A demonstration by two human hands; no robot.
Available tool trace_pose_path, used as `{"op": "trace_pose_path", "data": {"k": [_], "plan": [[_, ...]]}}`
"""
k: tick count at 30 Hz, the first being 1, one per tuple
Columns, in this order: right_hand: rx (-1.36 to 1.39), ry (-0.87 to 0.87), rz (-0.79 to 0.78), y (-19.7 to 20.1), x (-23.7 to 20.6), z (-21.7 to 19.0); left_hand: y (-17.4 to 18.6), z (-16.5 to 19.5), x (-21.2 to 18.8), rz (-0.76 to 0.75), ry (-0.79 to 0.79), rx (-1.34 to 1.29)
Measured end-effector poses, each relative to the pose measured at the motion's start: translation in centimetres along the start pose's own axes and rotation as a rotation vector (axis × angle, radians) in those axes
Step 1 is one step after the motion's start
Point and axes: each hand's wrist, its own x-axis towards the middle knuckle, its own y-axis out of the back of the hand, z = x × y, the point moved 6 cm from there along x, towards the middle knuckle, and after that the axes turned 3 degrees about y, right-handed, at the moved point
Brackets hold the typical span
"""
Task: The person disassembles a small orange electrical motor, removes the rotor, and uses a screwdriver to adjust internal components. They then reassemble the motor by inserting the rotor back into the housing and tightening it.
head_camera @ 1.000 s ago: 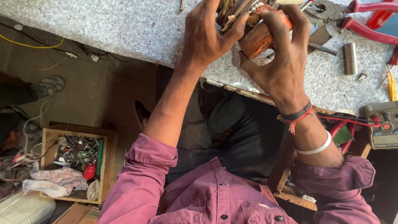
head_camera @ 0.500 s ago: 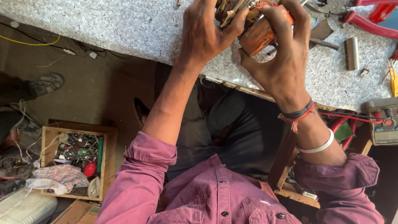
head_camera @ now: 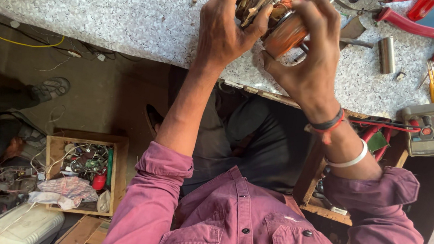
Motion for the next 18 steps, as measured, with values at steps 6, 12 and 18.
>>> {"op": "trace_pose_path", "data": {"k": [6,12,18], "plan": [[-0.022,0.079,0.015,-0.1,-0.4,0.2,-0.4,-0.5,0.0,0.001,-0.018,0.012],[1.060,-0.630,-0.053,-2.2,-2.0,4.1,-0.4,-0.6,-0.3,0.000,-0.018,0.016],[-0.090,0.187,0.021,-0.2,-0.8,-0.2,-0.5,-0.7,-0.3,-0.002,-0.029,0.021]]}}
